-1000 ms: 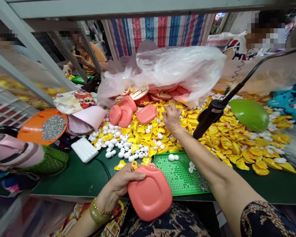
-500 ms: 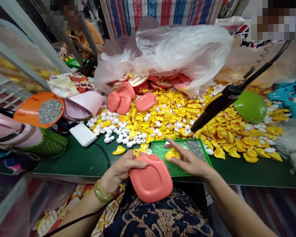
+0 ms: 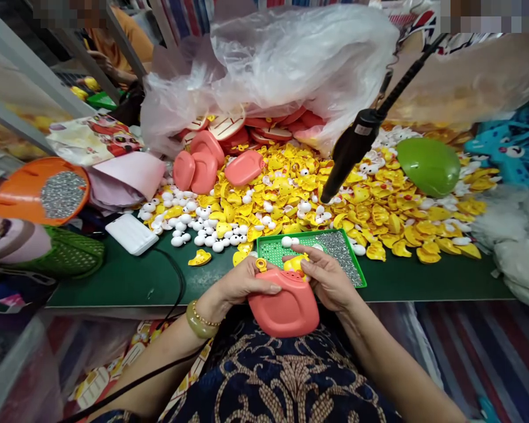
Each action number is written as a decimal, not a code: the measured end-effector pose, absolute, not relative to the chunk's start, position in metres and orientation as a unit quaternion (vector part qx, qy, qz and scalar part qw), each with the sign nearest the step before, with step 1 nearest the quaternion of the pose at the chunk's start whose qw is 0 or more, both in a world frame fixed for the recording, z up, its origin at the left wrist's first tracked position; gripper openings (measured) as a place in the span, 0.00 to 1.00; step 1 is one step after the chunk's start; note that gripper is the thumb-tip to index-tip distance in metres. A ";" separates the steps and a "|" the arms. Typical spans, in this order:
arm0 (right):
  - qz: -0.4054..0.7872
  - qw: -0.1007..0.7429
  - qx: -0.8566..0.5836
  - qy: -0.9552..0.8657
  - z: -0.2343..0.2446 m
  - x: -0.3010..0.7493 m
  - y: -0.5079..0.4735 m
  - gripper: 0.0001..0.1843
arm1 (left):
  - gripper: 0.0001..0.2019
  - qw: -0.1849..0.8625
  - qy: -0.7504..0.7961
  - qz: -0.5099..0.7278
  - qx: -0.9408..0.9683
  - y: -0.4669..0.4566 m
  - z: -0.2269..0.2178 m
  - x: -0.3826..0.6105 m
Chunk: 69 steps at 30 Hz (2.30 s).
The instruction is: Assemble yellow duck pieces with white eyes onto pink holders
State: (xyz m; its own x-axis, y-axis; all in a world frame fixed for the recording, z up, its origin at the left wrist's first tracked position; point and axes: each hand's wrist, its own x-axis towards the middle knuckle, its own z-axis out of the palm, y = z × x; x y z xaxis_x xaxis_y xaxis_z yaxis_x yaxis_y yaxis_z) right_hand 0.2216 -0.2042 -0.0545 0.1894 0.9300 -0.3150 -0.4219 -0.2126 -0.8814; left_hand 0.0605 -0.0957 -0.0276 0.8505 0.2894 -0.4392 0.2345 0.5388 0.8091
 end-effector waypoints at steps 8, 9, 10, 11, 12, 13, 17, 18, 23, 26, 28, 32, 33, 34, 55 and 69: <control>0.644 0.520 -0.480 -0.290 -0.053 0.236 -0.225 0.33 | 0.13 0.863 0.273 0.049 0.421 -0.095 -0.033 0.056; 0.649 0.513 -0.472 -0.303 -0.052 0.239 -0.227 0.34 | 0.13 0.866 0.271 0.049 0.418 -0.096 -0.033 0.055; 0.647 0.507 -0.472 -0.321 -0.051 0.242 -0.228 0.33 | 0.13 0.868 0.268 0.046 0.416 -0.097 -0.034 0.054; 0.639 0.501 -0.476 -0.339 -0.051 0.244 -0.227 0.30 | 0.13 0.869 0.265 0.041 0.415 -0.098 -0.035 0.053; 0.628 0.496 -0.484 -0.354 -0.051 0.246 -0.226 0.27 | 0.13 0.869 0.264 0.039 0.416 -0.099 -0.036 0.052; 0.618 0.495 -0.492 -0.362 -0.052 0.247 -0.225 0.24 | 0.14 0.869 0.264 0.040 0.416 -0.099 -0.037 0.052; 0.605 0.542 -0.520 -0.265 -0.059 0.243 -0.212 0.24 | 0.15 0.871 0.255 0.042 0.418 -0.098 -0.039 0.051; 0.597 0.559 -0.533 -0.214 -0.060 0.239 -0.208 0.24 | 0.14 0.871 0.247 0.035 0.423 -0.097 -0.039 0.051; 0.519 0.600 -0.596 -0.121 -0.053 0.220 -0.193 0.22 | 0.13 0.853 0.200 -0.029 0.481 -0.090 -0.030 0.058; 0.573 0.558 -0.551 -0.238 -0.041 0.222 -0.197 0.26 | 0.15 0.846 0.203 -0.029 0.493 -0.086 -0.028 0.062; 0.601 0.538 -0.501 -0.314 -0.036 0.229 -0.203 0.27 | 0.16 0.853 0.210 -0.016 0.477 -0.084 -0.029 0.062; 0.543 0.542 -0.492 -0.411 -0.039 0.242 -0.212 0.22 | 0.16 0.875 0.206 0.004 0.438 -0.081 -0.037 0.061; 0.523 0.541 -0.503 -0.424 -0.042 0.244 -0.212 0.20 | 0.16 0.880 0.204 0.009 0.429 -0.081 -0.039 0.061; 0.506 0.539 -0.514 -0.434 -0.045 0.245 -0.211 0.18 | 0.16 0.883 0.203 0.014 0.422 -0.081 -0.040 0.062; 0.592 0.356 -0.494 -0.528 -0.020 0.259 -0.202 0.20 | 0.11 0.830 0.217 -0.032 0.513 -0.094 -0.020 0.056; 0.465 0.487 -0.579 -0.459 -0.044 0.228 -0.219 0.12 | 0.12 0.856 0.245 -0.009 0.455 -0.096 -0.031 0.056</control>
